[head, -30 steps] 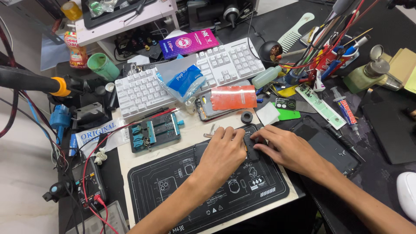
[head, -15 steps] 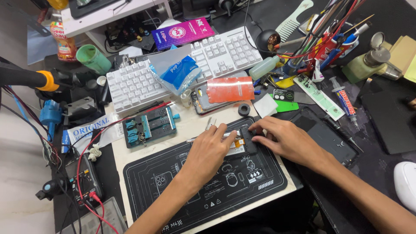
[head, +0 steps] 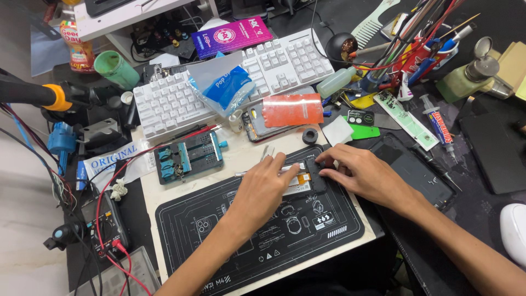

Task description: The person uses a screwdriver to remove screws from a disassembled smartphone chassis on a workbench. They then use their hands to detach and reattach a small internal component, likely a camera module, before placing the screwdriver down.

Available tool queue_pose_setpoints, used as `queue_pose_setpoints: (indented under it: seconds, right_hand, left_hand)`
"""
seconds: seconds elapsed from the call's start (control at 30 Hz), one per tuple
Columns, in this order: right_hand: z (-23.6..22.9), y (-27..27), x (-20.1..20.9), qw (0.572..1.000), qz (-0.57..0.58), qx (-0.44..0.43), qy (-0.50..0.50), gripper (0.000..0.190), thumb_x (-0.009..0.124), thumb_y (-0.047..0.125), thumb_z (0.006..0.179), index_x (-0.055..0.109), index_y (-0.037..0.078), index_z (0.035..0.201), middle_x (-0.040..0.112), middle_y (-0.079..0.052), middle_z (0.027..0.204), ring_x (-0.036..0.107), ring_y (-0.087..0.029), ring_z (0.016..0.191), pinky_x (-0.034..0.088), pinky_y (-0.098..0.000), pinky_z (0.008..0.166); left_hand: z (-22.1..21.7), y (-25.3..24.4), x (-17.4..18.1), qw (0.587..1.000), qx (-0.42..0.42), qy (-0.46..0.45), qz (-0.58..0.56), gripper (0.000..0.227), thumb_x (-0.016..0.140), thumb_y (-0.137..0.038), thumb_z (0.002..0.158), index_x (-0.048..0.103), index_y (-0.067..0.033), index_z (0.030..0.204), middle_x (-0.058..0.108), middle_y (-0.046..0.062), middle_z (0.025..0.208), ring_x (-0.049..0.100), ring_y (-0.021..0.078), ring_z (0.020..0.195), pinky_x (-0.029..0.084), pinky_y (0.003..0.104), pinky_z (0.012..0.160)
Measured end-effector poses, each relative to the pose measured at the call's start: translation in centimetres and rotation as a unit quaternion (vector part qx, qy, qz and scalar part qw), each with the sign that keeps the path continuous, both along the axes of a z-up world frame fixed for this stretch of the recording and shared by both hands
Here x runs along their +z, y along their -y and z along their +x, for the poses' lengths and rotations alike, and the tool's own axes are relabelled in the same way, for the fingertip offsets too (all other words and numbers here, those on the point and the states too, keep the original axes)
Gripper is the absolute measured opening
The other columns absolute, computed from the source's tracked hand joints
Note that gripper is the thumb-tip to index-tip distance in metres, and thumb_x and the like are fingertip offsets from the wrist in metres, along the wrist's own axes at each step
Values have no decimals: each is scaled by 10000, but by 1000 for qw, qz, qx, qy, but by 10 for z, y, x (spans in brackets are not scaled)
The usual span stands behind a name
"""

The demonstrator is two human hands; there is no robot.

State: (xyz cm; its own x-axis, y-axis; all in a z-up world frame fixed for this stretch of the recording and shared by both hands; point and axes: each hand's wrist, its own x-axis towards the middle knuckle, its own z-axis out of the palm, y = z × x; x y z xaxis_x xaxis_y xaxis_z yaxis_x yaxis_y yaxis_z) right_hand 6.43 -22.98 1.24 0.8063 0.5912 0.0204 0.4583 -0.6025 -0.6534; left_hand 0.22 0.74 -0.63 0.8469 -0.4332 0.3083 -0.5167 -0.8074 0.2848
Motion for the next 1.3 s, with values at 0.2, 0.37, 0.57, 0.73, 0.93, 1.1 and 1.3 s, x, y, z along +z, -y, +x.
queue_pose_setpoints:
  seconds: [0.2,0.37,0.57,0.73,0.93,1.1,1.3]
  right_hand:
    - [-1,-2,2,1000,-16,-13,-15,309,752,245,848,711,102,1119,720,-58,921,681,-189,705,558,-349,657]
    - [-1,-2,0,1000,0,-5,-5,314,750,234,847,707,98,1126,724,-51,939,681,-176,710,559,-337,658]
    - [-1,1,-4,1000,6,-9,2,323,760,231,841,701,96,1128,719,-60,918,679,-177,714,558,-337,658]
    - [-1,0,-5,1000,9,-9,-1,322,762,222,836,703,101,1129,713,-60,893,676,-177,712,556,-340,655]
    - [-3,0,-4,1000,-3,-21,-16,319,762,229,837,709,113,1130,713,-57,888,666,-181,684,553,-338,654]
    - [-2,-1,-3,999,-7,-35,-29,334,764,234,837,699,109,1139,708,-63,885,661,-188,676,550,-342,636]
    - [-2,-1,-4,1000,5,-15,-7,326,758,238,840,701,106,1134,719,-59,889,674,-178,685,556,-340,643]
  left_hand:
    - [5,-6,-8,989,17,-72,-130,392,643,79,810,767,-66,1152,626,146,973,689,306,858,565,447,759]
    - [4,-6,-8,977,31,-99,-184,355,654,60,848,773,-79,1153,618,162,966,688,325,811,543,463,738]
    - [4,-6,-4,980,39,-107,-162,371,658,65,812,776,-78,1133,620,175,969,681,357,810,530,478,723]
    - [5,-6,-6,982,27,-102,-154,377,642,82,799,768,-59,1124,621,172,948,678,358,808,532,478,737]
    - [5,-5,-9,980,27,-124,-156,362,632,83,816,759,-46,1129,630,153,941,684,330,788,536,470,751]
    - [6,-5,-7,980,32,-133,-143,404,636,102,772,762,-44,1126,632,158,943,683,343,798,537,474,761]
    - [6,-4,-7,991,13,-73,-111,428,646,81,766,751,-58,1157,634,160,985,682,340,866,549,463,787]
